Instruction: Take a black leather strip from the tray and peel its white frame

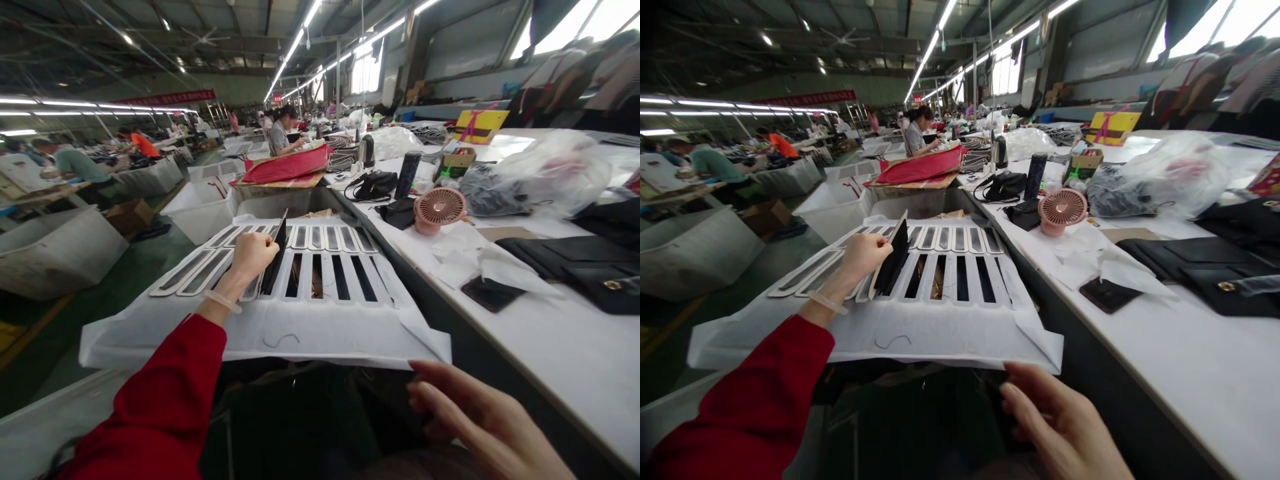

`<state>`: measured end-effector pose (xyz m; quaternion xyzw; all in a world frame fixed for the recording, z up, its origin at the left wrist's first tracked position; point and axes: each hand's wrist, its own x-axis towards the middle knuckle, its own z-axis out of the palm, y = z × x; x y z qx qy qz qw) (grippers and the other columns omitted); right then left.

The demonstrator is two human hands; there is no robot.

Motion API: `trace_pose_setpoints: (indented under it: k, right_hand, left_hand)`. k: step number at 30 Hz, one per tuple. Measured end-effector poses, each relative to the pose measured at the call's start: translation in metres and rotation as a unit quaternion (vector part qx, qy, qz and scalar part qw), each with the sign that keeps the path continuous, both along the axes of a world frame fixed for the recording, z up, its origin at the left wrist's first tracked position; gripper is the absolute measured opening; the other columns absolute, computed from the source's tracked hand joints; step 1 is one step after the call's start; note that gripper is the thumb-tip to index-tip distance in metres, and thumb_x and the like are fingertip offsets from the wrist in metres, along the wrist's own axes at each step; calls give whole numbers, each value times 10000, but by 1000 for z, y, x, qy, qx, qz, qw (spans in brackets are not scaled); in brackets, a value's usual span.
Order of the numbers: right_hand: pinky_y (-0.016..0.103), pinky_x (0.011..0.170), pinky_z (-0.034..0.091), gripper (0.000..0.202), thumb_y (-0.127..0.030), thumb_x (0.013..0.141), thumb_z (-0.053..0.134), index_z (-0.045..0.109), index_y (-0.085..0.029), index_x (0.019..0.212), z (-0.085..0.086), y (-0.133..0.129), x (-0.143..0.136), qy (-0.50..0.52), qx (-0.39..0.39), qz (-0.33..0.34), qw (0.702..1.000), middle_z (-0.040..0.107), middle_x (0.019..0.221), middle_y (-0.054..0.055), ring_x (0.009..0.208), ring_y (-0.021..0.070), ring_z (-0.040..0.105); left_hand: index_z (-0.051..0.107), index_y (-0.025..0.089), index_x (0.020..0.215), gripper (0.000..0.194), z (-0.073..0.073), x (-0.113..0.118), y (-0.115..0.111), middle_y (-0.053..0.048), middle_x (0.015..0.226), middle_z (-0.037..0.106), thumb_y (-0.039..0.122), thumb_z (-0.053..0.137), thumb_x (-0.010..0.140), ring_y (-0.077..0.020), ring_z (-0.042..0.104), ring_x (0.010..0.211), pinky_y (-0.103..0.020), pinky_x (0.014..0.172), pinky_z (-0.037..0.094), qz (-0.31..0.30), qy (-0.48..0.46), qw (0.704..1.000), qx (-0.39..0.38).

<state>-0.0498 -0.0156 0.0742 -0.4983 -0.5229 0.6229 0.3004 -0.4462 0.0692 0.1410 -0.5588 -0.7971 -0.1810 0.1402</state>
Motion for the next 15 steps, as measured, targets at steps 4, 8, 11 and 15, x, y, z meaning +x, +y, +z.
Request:
trace_pose_setpoints:
  k: [4,8,11,15]
  right_hand:
    - [379,672,613,731,-625,633,759,594,-205,1209,27,29,-90,77,-33,111,990,621,1216,139,1035,310,632]
    - [337,620,600,748,-438,681,771,459,-173,1307,31,43,-173,148,-78,143,975,502,1364,184,1078,294,613]
    - [288,552,574,721,-356,676,756,440,-154,1292,29,44,-210,142,-64,121,980,564,1273,174,1022,275,631]
    - [264,497,541,458,-355,694,678,541,-164,1087,27,41,-216,111,-20,51,992,648,1071,119,966,274,633]
  left_hand:
    - [723,164,672,232,5,16,-15,-103,685,724,240,517,744,-239,648,700,-314,663,393,-27,-16,999,21]
    - [744,175,778,239,12,38,-26,-80,743,742,230,512,793,-204,652,710,-295,680,403,-83,-65,994,34]
    - [746,186,796,222,19,55,-30,-55,730,736,227,529,813,-180,637,680,-283,669,405,-140,-115,983,22]
    - [723,202,693,218,20,78,-33,-11,659,704,239,558,830,-148,597,618,-266,614,383,-250,-198,948,-28]
